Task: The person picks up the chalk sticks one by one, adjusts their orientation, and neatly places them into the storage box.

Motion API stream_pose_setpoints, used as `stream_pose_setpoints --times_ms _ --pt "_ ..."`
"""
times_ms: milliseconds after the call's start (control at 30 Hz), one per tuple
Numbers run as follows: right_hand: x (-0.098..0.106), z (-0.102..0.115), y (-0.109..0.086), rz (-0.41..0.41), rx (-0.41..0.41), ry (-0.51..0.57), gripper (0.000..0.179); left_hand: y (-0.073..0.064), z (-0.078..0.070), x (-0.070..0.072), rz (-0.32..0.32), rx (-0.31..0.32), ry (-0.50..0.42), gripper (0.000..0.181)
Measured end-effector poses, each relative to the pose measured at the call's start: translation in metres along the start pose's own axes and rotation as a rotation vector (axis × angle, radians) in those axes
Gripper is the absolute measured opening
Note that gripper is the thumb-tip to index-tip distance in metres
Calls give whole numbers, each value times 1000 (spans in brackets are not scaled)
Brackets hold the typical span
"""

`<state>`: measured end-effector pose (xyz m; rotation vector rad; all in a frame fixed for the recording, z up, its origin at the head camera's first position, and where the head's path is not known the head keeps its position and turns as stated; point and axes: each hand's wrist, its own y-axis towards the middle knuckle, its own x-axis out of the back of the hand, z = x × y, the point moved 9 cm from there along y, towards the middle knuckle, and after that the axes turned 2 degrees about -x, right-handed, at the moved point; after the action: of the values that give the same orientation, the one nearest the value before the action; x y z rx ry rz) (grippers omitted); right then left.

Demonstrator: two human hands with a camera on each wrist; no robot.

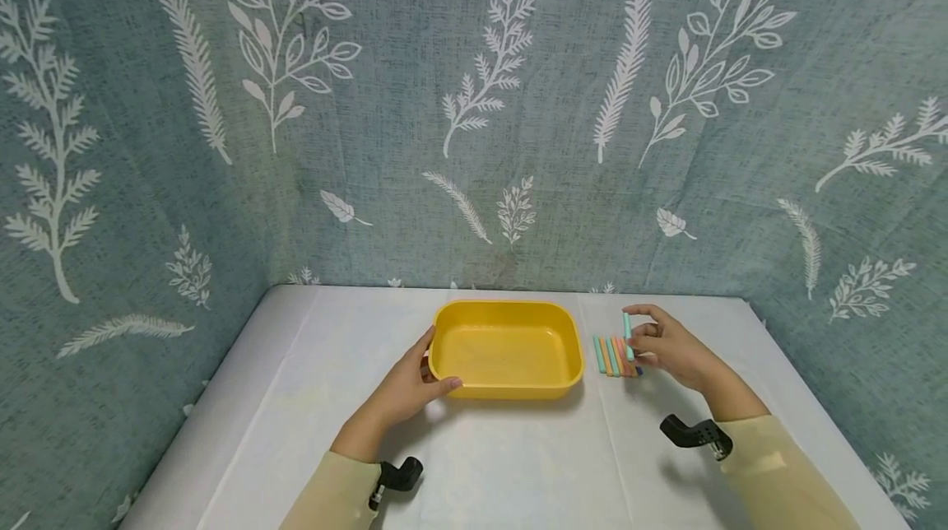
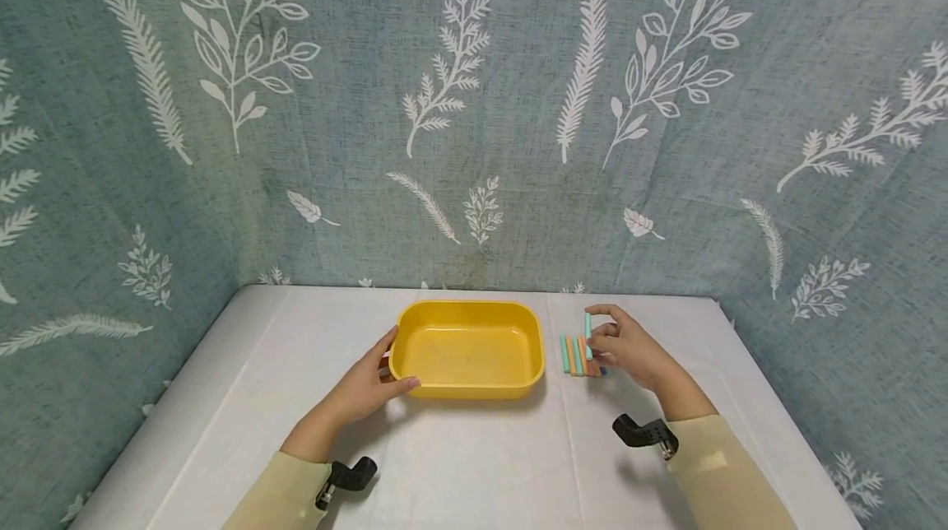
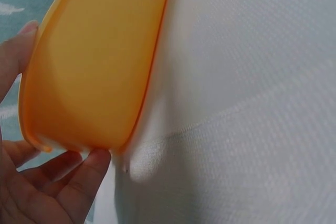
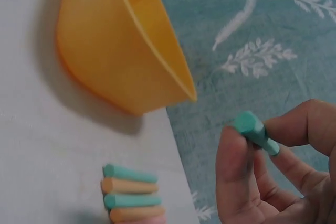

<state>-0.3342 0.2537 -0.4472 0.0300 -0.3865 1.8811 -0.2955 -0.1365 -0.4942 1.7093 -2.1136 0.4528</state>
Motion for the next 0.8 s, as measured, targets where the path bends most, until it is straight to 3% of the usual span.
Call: stream_pose_setpoints --times_ms 433,800 --pt "-24 35 1 86 50 92 66 -2 -4 2 -11 -7 -10 106" --pt "-51 54 10 123 23 147 68 -2 -3 -1 -10 -7 -20 106"
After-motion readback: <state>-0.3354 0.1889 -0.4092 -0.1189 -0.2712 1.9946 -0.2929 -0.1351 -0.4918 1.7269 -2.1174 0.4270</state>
